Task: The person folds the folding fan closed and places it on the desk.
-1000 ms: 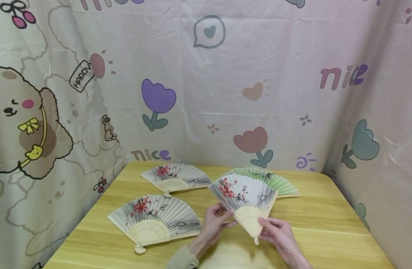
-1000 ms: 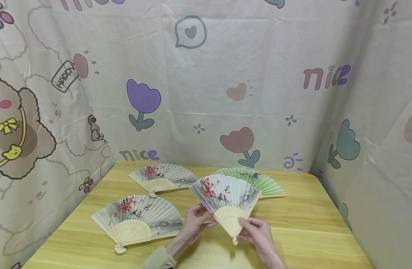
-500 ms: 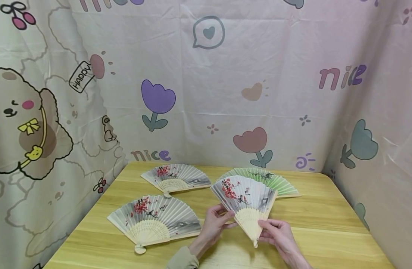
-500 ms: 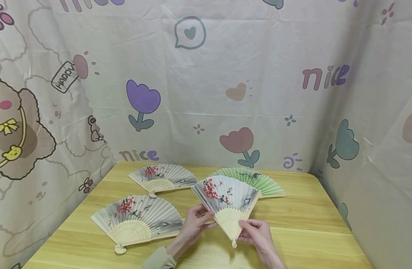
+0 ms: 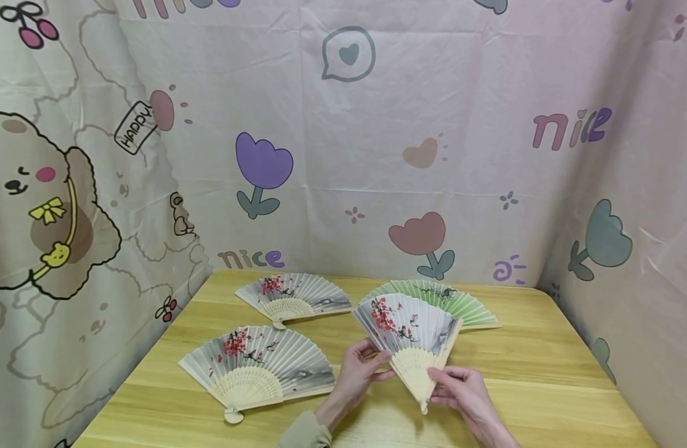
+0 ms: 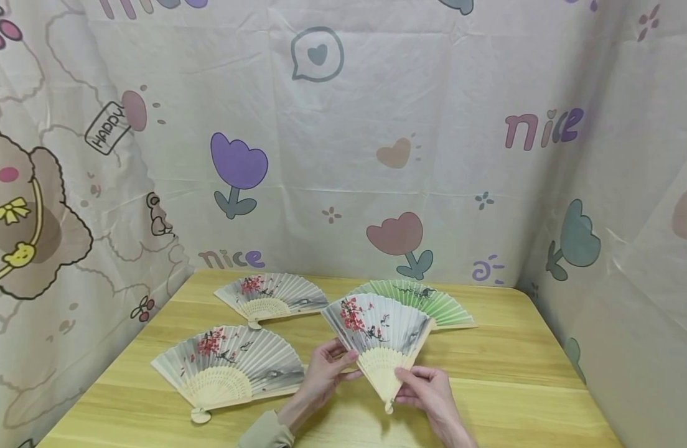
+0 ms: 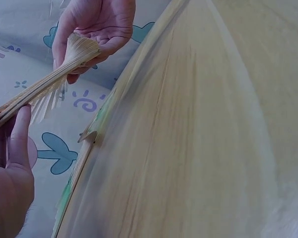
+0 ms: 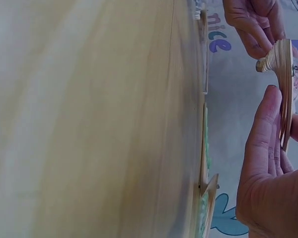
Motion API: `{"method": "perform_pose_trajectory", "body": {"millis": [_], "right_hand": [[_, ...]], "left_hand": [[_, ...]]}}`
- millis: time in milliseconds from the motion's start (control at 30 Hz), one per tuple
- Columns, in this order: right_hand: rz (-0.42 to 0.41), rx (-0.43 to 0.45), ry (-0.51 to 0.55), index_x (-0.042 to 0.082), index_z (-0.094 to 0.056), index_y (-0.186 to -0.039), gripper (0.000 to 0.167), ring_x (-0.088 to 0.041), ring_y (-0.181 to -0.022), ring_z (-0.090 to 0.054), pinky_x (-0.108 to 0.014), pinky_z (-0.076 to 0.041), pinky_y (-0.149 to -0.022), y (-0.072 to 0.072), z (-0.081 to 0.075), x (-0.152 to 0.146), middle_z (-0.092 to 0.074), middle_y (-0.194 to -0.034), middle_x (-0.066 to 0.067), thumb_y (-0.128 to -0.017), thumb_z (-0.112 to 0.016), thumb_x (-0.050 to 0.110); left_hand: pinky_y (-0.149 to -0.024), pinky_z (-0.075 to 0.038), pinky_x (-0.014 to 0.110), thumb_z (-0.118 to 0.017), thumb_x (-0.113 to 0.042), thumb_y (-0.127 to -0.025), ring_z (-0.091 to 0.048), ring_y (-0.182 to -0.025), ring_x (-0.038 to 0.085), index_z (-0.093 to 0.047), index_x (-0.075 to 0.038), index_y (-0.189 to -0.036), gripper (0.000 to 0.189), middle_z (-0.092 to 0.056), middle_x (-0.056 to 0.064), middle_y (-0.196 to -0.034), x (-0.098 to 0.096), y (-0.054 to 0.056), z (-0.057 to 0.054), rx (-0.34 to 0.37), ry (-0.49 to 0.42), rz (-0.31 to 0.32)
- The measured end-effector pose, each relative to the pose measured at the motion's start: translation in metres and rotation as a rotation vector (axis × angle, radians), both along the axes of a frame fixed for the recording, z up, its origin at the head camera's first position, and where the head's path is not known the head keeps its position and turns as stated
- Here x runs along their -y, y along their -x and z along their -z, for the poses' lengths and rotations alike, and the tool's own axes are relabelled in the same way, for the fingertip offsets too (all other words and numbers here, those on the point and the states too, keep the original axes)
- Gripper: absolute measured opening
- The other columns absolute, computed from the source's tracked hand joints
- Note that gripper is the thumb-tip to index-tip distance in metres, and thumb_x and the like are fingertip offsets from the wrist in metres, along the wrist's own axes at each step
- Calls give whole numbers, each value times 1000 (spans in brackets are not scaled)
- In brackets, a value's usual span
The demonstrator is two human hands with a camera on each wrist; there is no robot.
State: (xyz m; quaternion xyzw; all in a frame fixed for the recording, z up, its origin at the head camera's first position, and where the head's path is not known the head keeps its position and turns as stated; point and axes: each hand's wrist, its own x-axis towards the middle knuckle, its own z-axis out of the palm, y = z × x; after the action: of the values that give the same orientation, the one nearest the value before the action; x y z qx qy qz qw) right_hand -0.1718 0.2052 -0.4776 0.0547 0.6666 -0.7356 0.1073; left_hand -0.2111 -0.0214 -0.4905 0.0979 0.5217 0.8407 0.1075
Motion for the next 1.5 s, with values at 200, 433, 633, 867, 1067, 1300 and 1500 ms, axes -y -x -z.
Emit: {"method": "perform_pose_trajectory", "body": {"millis": [200,433,633,867,1067,1300,1500], "right_hand": [[-10,-7,-13,11,-73,-89,11,-12,-70,-71,-25,-67,-71,0,-2,1,-73,-77,1,-96,-66,14],[7,3,-20,11,-73,-89,12,-12,-69,-71,-25,-67,-70,1,-2,3,-74,-76,1,-96,-67,18],[5,-3,-17,10,-72,-89,9,-12,-67,-72,-26,-67,-68,1,-4,3,-76,-75,0,-95,-69,16],[-9,-21,-31,4,-72,-92,11,-12,-66,-73,-24,-67,-66,2,-5,3,-76,-73,-1,-94,-69,14],[18,-18,-59,3,-72,-92,10,-12,-64,-72,-25,-67,-65,1,-6,4,-75,-72,-2,-94,-69,12],[41,-36,-97,-1,-72,-97,14,-12,-65,-72,-26,-67,-65,1,-5,6,-76,-73,-2,-93,-71,13],[33,-48,-117,-7,-71,-102,21,-12,-64,-72,-26,-67,-64,1,-5,5,-77,-74,-3,-92,-71,11]], "left_hand": [[-77,-68,29,-71,-6,-91,-72,-87,11,-50,18,-129,50,-72,-1,-99,-1,0,1,-7,6,-19],[-78,-67,28,-70,-10,-93,-72,-89,11,-52,17,-128,48,-71,-2,-100,0,2,4,-35,16,-9],[-78,-67,28,-69,-10,-94,-69,-90,10,-52,18,-128,47,-69,-1,-100,-1,2,1,-20,44,-3],[-78,-67,28,-67,-7,-95,-68,-90,11,-53,18,-127,43,-69,1,-100,-3,3,-1,-6,65,-19],[-77,-68,29,-68,-7,-95,-68,-90,11,-54,15,-128,42,-69,4,-103,-5,4,-1,-8,85,-23],[-79,-67,29,-65,-6,-96,-67,-93,10,-53,15,-130,41,-67,4,-105,-5,5,-2,-16,87,-13],[-82,-67,30,-64,-6,-97,-67,-96,12,-53,15,-130,40,-65,7,-109,-6,4,-3,-30,96,1]]}}
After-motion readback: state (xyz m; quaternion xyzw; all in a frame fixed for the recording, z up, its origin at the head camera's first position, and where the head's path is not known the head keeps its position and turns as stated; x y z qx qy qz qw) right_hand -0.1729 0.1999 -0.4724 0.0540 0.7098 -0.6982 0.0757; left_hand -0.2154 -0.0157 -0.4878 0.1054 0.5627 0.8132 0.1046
